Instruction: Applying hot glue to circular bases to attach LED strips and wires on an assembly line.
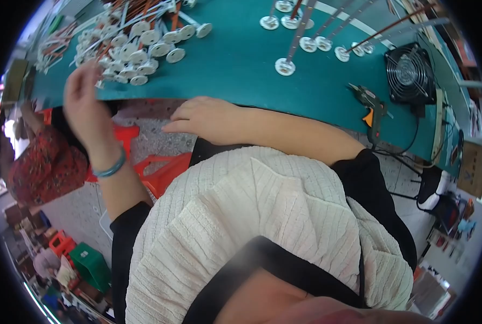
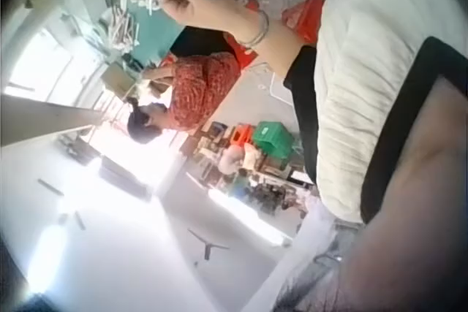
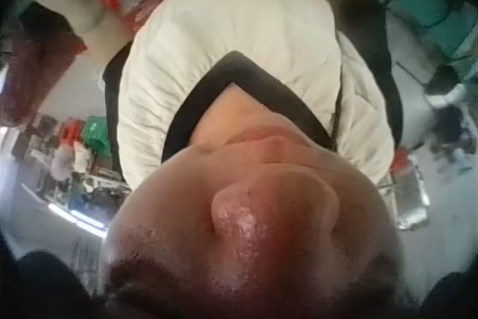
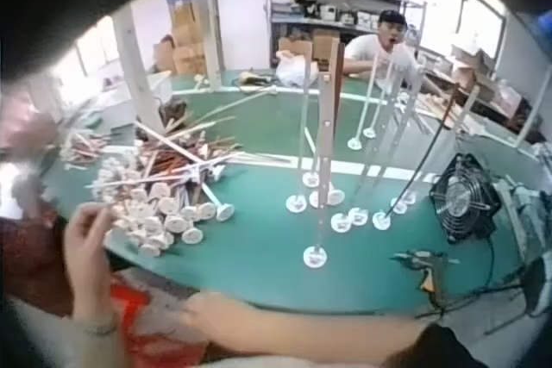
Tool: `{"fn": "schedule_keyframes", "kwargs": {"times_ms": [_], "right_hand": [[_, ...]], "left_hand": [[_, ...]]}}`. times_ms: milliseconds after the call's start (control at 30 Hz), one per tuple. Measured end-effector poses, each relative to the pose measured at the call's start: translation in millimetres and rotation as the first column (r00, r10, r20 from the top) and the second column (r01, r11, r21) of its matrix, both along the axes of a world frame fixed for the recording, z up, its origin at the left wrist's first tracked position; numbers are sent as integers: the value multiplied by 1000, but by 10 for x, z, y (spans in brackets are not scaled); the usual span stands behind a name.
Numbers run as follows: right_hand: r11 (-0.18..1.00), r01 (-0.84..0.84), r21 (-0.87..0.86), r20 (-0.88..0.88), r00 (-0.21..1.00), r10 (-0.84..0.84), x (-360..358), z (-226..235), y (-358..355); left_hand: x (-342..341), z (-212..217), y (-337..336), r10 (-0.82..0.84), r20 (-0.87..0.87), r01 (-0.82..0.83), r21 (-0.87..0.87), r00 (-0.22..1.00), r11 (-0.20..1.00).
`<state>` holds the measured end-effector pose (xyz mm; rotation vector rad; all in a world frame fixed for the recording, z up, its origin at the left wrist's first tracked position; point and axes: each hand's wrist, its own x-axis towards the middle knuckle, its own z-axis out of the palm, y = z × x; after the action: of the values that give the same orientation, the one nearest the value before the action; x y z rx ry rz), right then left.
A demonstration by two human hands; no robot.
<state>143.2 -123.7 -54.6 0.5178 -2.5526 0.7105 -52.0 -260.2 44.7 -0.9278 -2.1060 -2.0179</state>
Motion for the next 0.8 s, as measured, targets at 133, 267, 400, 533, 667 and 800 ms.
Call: {"fn": "schedule_keyframes", "kwargs": {"times_ms": [133,267,400,533,667,800], "right_hand": [[985,133,-110,313,945,-93,464,498,343],[820,535,-204,164,844,-510,1404,728,709],[358,827,-435,252,493,-833,2075,723,1026],[396,813,-427,243,525,-816,1687,603,1156],[504,728,-464,210,644,-736,1190,453,1233],[595,760,-259,111,636,-764,1065,420,1308]], "left_hand": [[708,-207,1165,-633,-272,522,-384,724,762],[1045,-417,1734,-834,-186,736,-399,519,547],[1132,-463,1912,-889,-138,747,-494,437,444],[1242,-549,1930,-876,35,801,-423,482,424],[1343,-645,1957,-812,129,774,-416,570,477],[1389,-692,1972,-780,-60,695,-416,622,587]]}}
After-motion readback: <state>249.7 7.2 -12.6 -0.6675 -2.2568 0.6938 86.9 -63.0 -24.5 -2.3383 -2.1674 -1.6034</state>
